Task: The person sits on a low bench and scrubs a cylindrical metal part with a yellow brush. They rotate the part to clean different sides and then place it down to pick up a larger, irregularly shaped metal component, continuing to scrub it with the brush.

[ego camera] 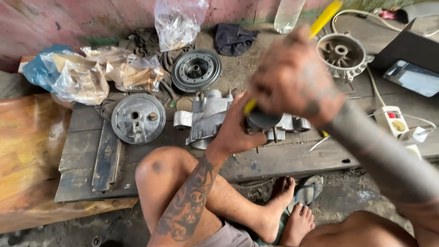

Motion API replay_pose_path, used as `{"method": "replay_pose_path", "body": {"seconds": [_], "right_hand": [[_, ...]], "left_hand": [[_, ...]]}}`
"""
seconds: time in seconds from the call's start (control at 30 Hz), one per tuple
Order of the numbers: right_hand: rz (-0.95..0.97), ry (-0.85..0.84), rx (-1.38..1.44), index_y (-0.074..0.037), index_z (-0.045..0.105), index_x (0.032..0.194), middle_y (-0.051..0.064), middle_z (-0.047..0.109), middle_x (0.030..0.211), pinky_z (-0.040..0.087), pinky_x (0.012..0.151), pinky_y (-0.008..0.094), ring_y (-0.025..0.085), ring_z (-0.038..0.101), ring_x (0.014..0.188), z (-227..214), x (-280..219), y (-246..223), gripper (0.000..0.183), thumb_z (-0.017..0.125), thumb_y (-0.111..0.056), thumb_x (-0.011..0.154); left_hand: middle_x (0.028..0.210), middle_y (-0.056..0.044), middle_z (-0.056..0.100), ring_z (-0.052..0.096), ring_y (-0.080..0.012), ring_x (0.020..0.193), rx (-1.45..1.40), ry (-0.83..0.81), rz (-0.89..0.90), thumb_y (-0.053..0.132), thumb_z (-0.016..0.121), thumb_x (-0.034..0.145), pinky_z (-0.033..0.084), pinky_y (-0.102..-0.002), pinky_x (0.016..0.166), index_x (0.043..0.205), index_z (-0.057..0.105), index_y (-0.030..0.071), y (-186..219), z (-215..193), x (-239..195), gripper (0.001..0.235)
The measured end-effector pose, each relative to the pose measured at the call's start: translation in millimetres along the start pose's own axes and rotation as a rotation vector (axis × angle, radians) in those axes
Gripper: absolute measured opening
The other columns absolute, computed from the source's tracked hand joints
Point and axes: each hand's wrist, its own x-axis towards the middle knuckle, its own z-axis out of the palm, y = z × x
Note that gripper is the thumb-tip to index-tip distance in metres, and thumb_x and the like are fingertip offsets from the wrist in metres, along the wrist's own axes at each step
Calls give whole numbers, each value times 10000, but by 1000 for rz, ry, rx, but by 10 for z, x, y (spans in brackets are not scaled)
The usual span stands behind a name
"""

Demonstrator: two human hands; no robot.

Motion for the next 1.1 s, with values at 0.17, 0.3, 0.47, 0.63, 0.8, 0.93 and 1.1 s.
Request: {"method": "replay_pose_path", "body": {"seconds": [0.17,0.3,0.47,0.63,0.8,0.93,1.1], "right_hand": [[-49,20,52,-185,704,692,-55,628,720,393,911,392,190,534,735,-18,-178,51,337,754,-216,1023],[-121,74,157,-233,661,653,-61,638,663,371,841,361,155,491,649,-9,-298,-118,339,689,-181,987],[46,120,196,-154,695,685,44,653,753,440,964,450,248,535,756,74,-575,106,302,733,-24,954],[-56,140,228,-147,670,682,28,613,726,392,848,413,221,509,699,68,-616,118,308,682,-161,990],[-120,176,210,-182,654,683,20,652,747,373,864,392,198,467,670,51,-554,-30,268,703,-190,946],[144,77,-37,-151,632,658,9,663,795,350,871,368,199,482,732,77,-542,216,395,690,-129,1047],[5,-1,202,-153,623,626,-10,601,657,483,915,475,244,515,653,-13,-281,131,354,647,-36,960]], "left_hand": [[1079,-52,581,531,-237,1050,36,16,104,288,687,723,401,-416,958,1015,510,205,70,-48,61,351],[1266,-113,614,557,-265,1150,67,18,127,448,713,739,454,-411,974,1348,501,113,44,-59,45,727],[1235,-121,573,545,-278,1141,-6,7,-53,177,700,646,447,-412,994,1347,516,176,99,-57,-10,724],[1253,-117,583,556,-269,1150,30,14,-9,177,748,673,436,-371,1000,1345,515,139,99,-74,10,713],[1247,-92,591,551,-248,1117,-9,17,72,256,721,743,450,-373,974,1317,522,123,97,-90,29,622],[1245,-89,588,534,-271,1156,-3,33,-53,158,667,657,432,-399,1018,1396,487,143,98,-55,26,760],[1216,-110,615,541,-280,1133,45,24,2,179,675,639,445,-417,973,1328,517,157,157,-54,40,707]]}}
